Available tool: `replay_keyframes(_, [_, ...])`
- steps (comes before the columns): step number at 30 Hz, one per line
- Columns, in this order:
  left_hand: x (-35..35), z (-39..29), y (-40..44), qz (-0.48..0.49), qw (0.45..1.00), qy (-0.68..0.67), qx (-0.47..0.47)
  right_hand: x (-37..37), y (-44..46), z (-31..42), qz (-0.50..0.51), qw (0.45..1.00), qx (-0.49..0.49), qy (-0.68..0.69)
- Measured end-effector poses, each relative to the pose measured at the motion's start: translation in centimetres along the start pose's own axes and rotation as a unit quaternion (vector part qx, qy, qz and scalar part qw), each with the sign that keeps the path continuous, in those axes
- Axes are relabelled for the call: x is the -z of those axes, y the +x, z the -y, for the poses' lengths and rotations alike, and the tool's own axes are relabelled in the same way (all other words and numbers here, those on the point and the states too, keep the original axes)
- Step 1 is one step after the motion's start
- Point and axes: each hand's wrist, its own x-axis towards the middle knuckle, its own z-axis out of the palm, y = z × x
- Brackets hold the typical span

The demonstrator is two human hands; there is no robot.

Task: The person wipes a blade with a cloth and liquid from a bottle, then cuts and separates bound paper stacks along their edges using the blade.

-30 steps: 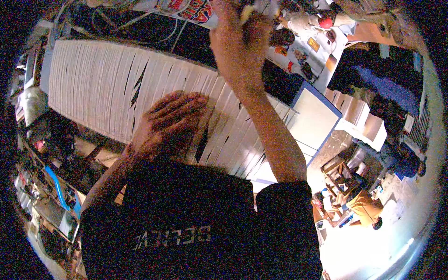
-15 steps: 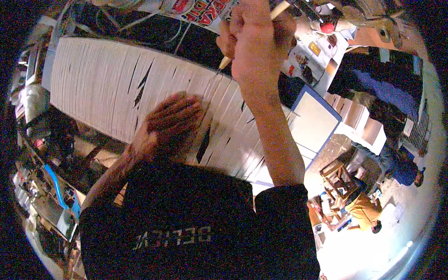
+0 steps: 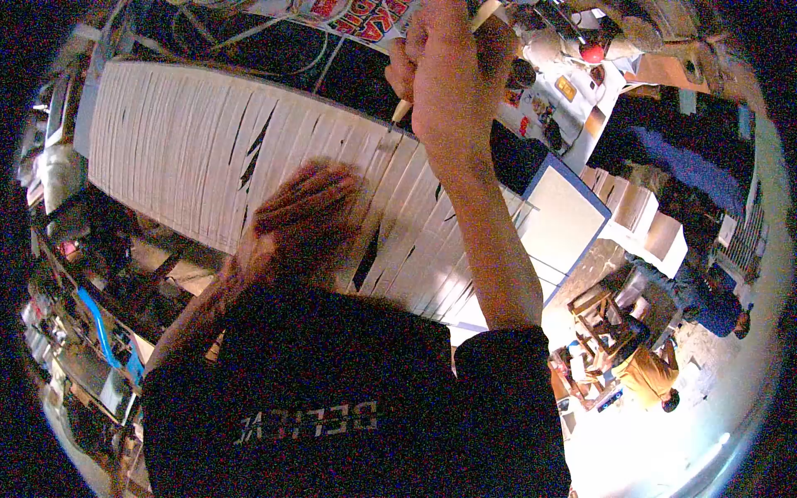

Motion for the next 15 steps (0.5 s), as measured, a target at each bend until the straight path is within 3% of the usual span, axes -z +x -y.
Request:
replay_keyframes(4, [0.8, -0.1, 0.0, -0.041, 0.999, -0.011, -0.007, -1.3, -0.2, -0.5, -0.026, 0.998, 0.037, -0.042])
replay_keyframes(7, [1.6, 0.0, -0.1, -0.001, 0.999, -0.015, -0.043, -1.9, -0.8, -0.2, 0.045, 0.994, 0.078, -0.065])
replay_keyframes(10, [1.4, -0.4, -0.6, -0.017, 1.000, -0.015, -0.005, -2.1, -0.8, 0.0, 0.008, 0.999, 0.010, -0.046])
replay_keyframes(13, [0.5, -0.3, -0.3, -0.005, 0.995, -0.073, 0.068, -0.8, -0.5, 0.5, 0.001, 1.000, 0.001, -0.026])
replay_keyframes(15, [0.8, -0.6, 0.0, 0.000, 0.980, -0.169, 0.103, -0.6, -0.4, 0.7, -0.010, 0.999, -0.008, -0.042])
